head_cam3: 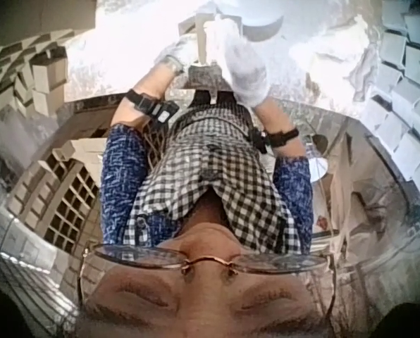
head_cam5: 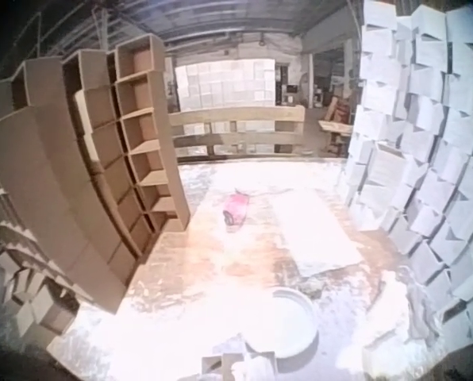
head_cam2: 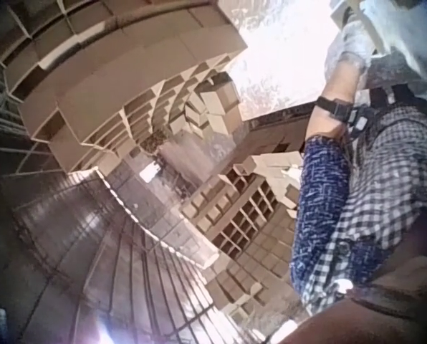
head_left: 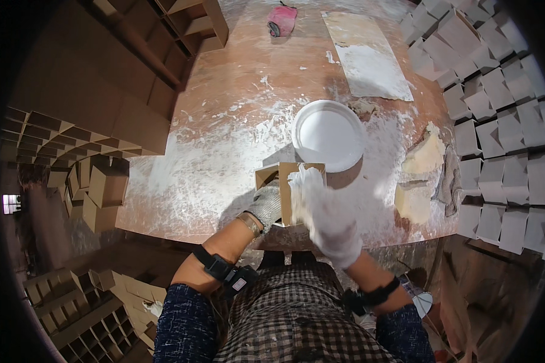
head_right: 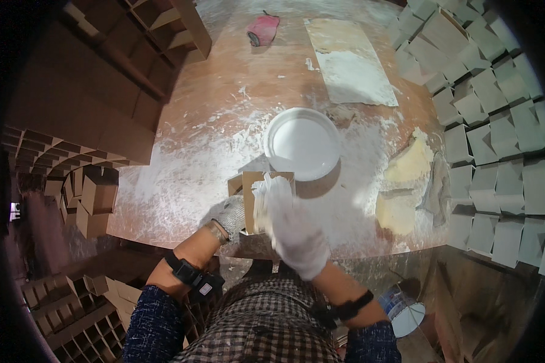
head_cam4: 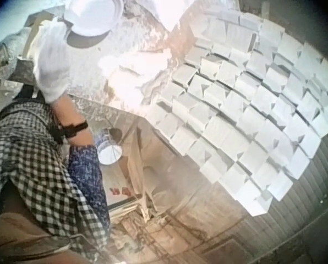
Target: Applying white glue or paint to the edges of wooden boxes and stacking them.
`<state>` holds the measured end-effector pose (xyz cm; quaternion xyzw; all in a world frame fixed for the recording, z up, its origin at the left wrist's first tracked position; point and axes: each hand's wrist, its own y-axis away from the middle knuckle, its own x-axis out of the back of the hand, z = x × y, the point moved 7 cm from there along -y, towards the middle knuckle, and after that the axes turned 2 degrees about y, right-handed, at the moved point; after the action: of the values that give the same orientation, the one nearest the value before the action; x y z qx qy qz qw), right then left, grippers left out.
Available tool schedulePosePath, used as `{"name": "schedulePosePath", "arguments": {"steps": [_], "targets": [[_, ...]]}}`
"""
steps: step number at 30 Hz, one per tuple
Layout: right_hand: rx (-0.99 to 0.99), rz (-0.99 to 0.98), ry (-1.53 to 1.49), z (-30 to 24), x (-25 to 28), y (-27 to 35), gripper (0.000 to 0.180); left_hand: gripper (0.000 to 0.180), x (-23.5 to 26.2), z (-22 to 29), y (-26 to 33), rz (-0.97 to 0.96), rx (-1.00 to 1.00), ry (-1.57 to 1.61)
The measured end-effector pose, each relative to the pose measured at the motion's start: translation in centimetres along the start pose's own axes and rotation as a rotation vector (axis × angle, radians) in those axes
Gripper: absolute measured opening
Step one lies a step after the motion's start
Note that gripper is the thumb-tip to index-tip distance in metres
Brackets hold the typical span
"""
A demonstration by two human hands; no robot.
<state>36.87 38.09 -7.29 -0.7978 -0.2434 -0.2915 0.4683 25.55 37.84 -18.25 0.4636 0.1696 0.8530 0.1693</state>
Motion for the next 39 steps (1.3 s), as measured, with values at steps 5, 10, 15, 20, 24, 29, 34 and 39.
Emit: {"name": "schedulePosePath", "arguments": {"steps": [5, 10, 15, 20, 24, 29, 34, 39], "targets": [[-0.3, -0.151, 0.13, 4.6, -1.8, -1.3, 0.036, 0.036, -4.9, -3.8, -2.8, 0.214, -0.157, 0.462], [-0.066, -0.017, 0.144, -3.0, 0.0, 1.2, 0.031, 0.04, -5.0, -5.5, -1.7, 0.193, -0.075, 0.43], [-0.132, -0.098, 0.126, 0.4, -2.4, -2.6, 0.03, 0.041, -9.8, -9.9, -3.0, 0.361, -0.181, 0.633], [-0.147, -0.205, 0.154, -0.1, -3.2, -3.5, 0.026, 0.037, -6.1, -5.2, 0.5, 0.282, -0.304, 0.508], [0.025, -0.091, 0.0, -4.5, -0.2, 0.7, 0.032, 0.039, -5.5, -5.1, -1.8, 0.09, -0.051, 0.867], [0.013, -0.118, 0.073, -1.5, 0.1, -1.6, 0.036, 0.041, -5.4, -4.6, -2.6, 0.193, -0.167, 0.455], [0.066, -0.207, 0.109, 0.4, -2.0, -5.9, 0.032, 0.048, -5.5, -5.0, -4.0, 0.478, -0.057, 0.053], [0.229, -0.337, -0.057, -4.2, -0.1, -2.1, 0.03, 0.043, -6.1, -4.5, -2.8, 0.047, -0.139, 0.816]]}}
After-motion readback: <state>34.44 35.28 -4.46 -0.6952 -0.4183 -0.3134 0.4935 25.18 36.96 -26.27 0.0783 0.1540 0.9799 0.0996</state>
